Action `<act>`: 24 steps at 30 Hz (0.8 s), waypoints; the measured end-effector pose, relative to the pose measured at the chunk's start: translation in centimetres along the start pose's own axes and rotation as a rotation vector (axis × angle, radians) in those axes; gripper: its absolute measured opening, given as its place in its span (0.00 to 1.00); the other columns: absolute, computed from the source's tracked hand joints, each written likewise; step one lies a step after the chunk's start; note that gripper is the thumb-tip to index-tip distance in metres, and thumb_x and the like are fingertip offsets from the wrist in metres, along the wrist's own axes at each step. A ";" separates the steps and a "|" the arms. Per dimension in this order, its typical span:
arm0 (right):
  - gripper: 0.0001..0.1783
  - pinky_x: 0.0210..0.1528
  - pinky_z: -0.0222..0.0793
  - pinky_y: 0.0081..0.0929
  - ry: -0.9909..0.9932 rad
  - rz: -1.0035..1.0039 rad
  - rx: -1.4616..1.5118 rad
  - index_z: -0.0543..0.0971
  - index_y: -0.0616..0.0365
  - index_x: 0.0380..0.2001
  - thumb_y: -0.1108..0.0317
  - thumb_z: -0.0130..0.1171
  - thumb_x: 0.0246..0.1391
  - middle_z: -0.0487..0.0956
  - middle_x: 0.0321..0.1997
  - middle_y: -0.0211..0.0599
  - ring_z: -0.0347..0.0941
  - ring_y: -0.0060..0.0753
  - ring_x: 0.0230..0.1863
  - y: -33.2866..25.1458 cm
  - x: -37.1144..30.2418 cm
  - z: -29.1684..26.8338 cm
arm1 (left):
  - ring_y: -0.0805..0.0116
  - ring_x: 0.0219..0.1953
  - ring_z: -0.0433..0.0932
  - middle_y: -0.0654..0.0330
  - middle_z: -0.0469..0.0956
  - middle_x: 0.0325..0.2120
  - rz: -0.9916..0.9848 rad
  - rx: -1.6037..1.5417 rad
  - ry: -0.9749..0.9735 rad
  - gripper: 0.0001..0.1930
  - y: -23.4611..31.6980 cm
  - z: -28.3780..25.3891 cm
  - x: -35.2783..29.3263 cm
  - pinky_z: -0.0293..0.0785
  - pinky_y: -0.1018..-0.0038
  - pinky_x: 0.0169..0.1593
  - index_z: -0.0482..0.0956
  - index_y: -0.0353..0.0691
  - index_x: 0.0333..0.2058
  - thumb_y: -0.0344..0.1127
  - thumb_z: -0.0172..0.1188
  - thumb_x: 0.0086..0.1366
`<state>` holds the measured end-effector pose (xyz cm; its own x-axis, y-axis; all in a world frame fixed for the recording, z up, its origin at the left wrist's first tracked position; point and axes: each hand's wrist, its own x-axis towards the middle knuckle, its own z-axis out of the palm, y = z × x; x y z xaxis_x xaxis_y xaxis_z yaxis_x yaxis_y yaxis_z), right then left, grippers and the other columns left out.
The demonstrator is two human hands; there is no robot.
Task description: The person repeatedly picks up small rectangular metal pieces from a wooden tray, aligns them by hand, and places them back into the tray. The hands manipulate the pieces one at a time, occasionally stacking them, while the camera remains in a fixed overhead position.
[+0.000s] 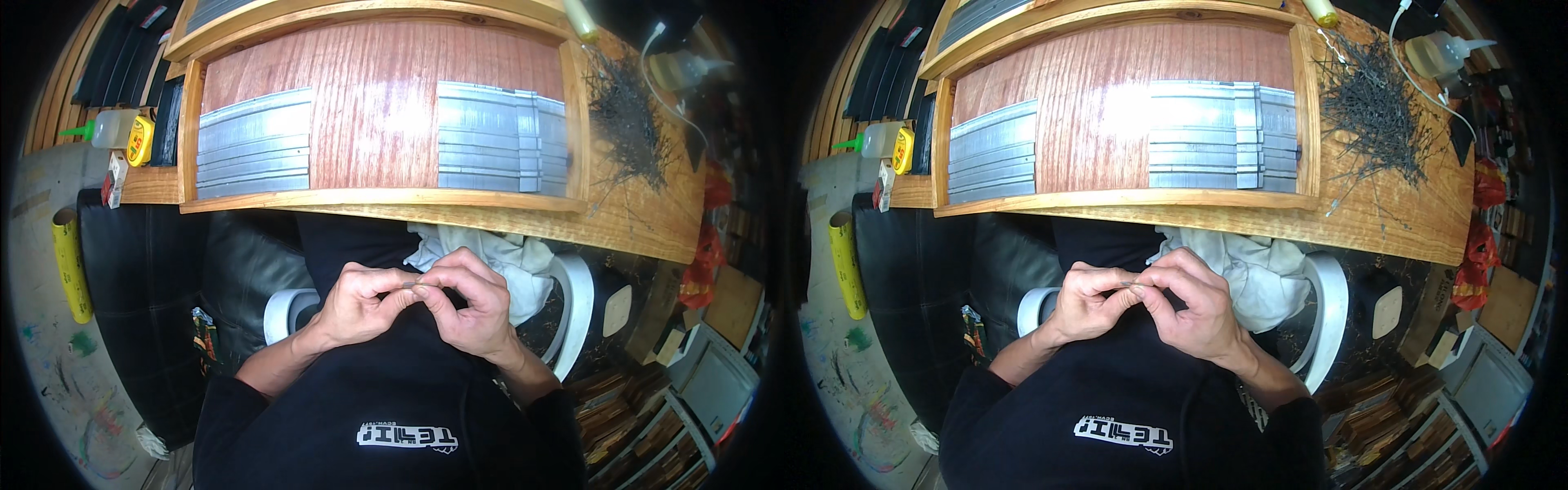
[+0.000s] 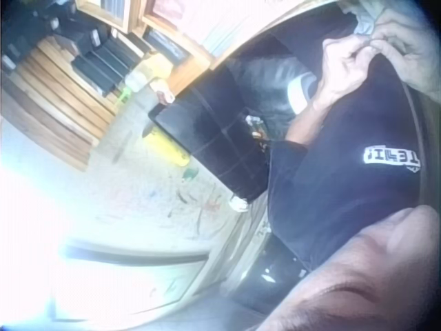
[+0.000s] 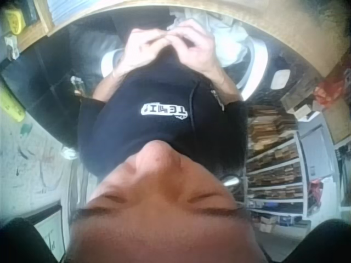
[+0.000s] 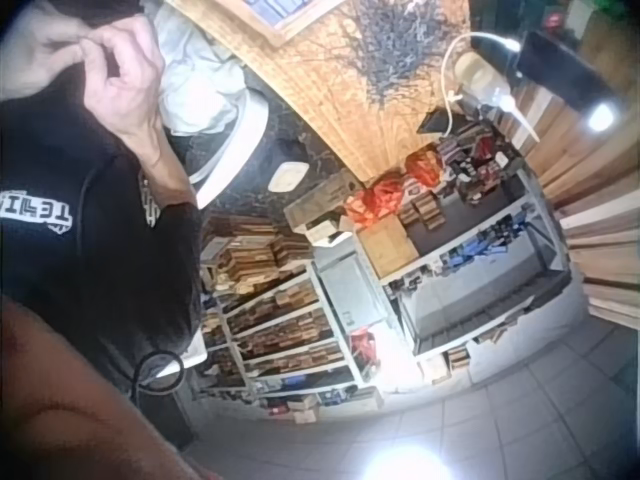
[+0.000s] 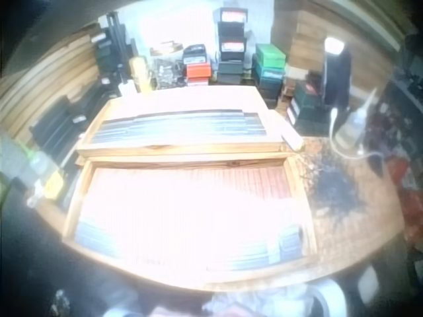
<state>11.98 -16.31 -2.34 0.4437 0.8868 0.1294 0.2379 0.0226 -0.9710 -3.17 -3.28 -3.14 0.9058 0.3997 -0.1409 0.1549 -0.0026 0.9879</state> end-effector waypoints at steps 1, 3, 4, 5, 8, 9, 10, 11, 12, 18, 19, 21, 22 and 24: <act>0.08 0.35 0.75 0.28 -0.004 0.000 -0.004 0.83 0.64 0.36 0.81 0.71 0.53 0.80 0.34 0.40 0.79 0.37 0.34 0.0 0.0 0.0 | 0.65 0.33 0.89 0.48 0.88 0.32 0.003 0.007 0.001 0.08 0.0 0.0 0.0 0.81 0.74 0.37 0.87 0.31 0.45 0.25 0.67 0.68; 0.08 0.35 0.75 0.26 -0.008 -0.003 -0.008 0.84 0.64 0.36 0.81 0.71 0.53 0.81 0.33 0.39 0.79 0.34 0.33 0.0 0.0 -0.1 | 0.65 0.33 0.89 0.48 0.88 0.32 0.011 0.019 0.005 0.08 -0.1 0.1 0.0 0.81 0.74 0.36 0.87 0.31 0.45 0.25 0.67 0.68; 0.07 0.34 0.74 0.24 -0.008 -0.007 -0.008 0.84 0.64 0.36 0.81 0.72 0.53 0.81 0.33 0.39 0.79 0.31 0.32 0.1 0.1 -0.1 | 0.65 0.33 0.89 0.48 0.88 0.32 0.016 0.025 0.008 0.08 -0.2 0.1 0.0 0.81 0.75 0.36 0.87 0.31 0.45 0.25 0.67 0.68; 0.06 0.34 0.74 0.23 -0.006 -0.009 -0.008 0.85 0.64 0.35 0.80 0.72 0.53 0.81 0.33 0.38 0.79 0.29 0.32 0.1 0.2 -0.1 | 0.66 0.32 0.88 0.49 0.88 0.31 0.021 0.030 0.009 0.08 -0.2 0.0 0.0 0.80 0.75 0.36 0.87 0.31 0.45 0.25 0.68 0.68; 0.06 0.34 0.74 0.22 -0.001 -0.022 -0.021 0.85 0.64 0.35 0.80 0.72 0.53 0.81 0.32 0.38 0.78 0.29 0.31 0.1 0.2 0.0 | 0.67 0.31 0.88 0.49 0.88 0.31 0.006 0.024 0.012 0.08 -0.1 0.1 0.0 0.80 0.75 0.34 0.87 0.31 0.45 0.25 0.68 0.68; 0.06 0.33 0.73 0.22 0.005 -0.020 -0.018 0.85 0.65 0.35 0.80 0.72 0.53 0.81 0.32 0.38 0.78 0.29 0.31 0.1 0.2 0.1 | 0.68 0.31 0.87 0.49 0.88 0.30 0.008 0.020 0.016 0.08 -0.1 0.1 -0.1 0.79 0.75 0.34 0.87 0.31 0.45 0.25 0.68 0.68; 0.06 0.33 0.73 0.22 0.011 -0.019 -0.015 0.85 0.65 0.35 0.80 0.72 0.53 0.81 0.32 0.38 0.78 0.29 0.31 0.1 0.1 0.1 | 0.69 0.30 0.87 0.50 0.88 0.30 0.010 0.015 0.020 0.08 -0.1 0.1 -0.1 0.79 0.75 0.34 0.87 0.31 0.45 0.25 0.68 0.68; 0.06 0.33 0.73 0.22 0.016 -0.016 -0.013 0.85 0.65 0.35 0.80 0.72 0.53 0.81 0.32 0.38 0.78 0.29 0.31 0.1 0.1 0.2 | 0.69 0.30 0.87 0.50 0.87 0.30 0.011 0.010 0.024 0.08 -0.1 0.1 -0.1 0.79 0.75 0.34 0.87 0.31 0.45 0.25 0.68 0.68; 0.06 0.33 0.73 0.22 0.019 -0.020 -0.015 0.85 0.65 0.35 0.80 0.72 0.53 0.81 0.32 0.38 0.78 0.29 0.31 0.1 0.1 0.2 | 0.70 0.30 0.87 0.50 0.87 0.30 0.004 0.005 0.024 0.08 -0.2 0.1 -0.1 0.79 0.76 0.33 0.87 0.31 0.45 0.25 0.68 0.68; 0.06 0.34 0.73 0.23 0.050 -0.006 -0.033 0.84 0.65 0.35 0.80 0.71 0.53 0.80 0.32 0.39 0.78 0.29 0.31 -0.1 0.0 -0.2 | 0.69 0.33 0.88 0.50 0.89 0.33 -0.009 -0.043 0.054 0.08 -0.2 0.6 0.1 0.82 0.76 0.38 0.87 0.30 0.44 0.23 0.68 0.67; 0.06 0.34 0.73 0.23 0.060 0.003 -0.035 0.84 0.65 0.35 0.81 0.71 0.53 0.80 0.32 0.39 0.78 0.29 0.31 -0.3 0.1 -0.4 | 0.68 0.35 0.89 0.49 0.89 0.34 -0.004 -0.051 0.080 0.08 -0.2 0.7 0.0 0.83 0.76 0.39 0.87 0.30 0.44 0.23 0.68 0.66; 0.05 0.35 0.73 0.24 0.087 -0.003 -0.099 0.84 0.65 0.34 0.81 0.70 0.53 0.81 0.33 0.38 0.77 0.30 0.32 -1.4 0.6 -2.2 | 0.65 0.39 0.90 0.49 0.89 0.38 0.031 -0.047 0.172 0.08 -0.1 1.0 0.3 0.86 0.75 0.46 0.87 0.28 0.43 0.20 0.68 0.65; 0.05 0.36 0.74 0.25 0.108 -0.017 -0.147 0.84 0.65 0.33 0.81 0.70 0.54 0.81 0.34 0.38 0.78 0.31 0.32 -2.6 1.0 -3.8 | 0.64 0.39 0.90 0.49 0.89 0.38 0.046 -0.039 0.207 0.08 0.2 0.6 0.3 0.86 0.74 0.46 0.87 0.28 0.43 0.20 0.67 0.65; 0.04 0.36 0.75 0.25 0.251 -0.072 -0.299 0.84 0.65 0.33 0.81 0.69 0.54 0.82 0.35 0.38 0.78 0.29 0.33 -5.1 1.8 -7.7 | 0.64 0.40 0.90 0.49 0.89 0.38 0.073 -0.077 0.252 0.08 0.2 0.2 0.6 0.86 0.73 0.46 0.87 0.28 0.43 0.19 0.67 0.66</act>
<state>18.23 -18.40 4.36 0.6054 0.7465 0.2759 0.5006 -0.0876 -0.8612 -2.53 -3.28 -2.99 0.7854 0.6162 -0.0581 0.0532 0.0264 0.9982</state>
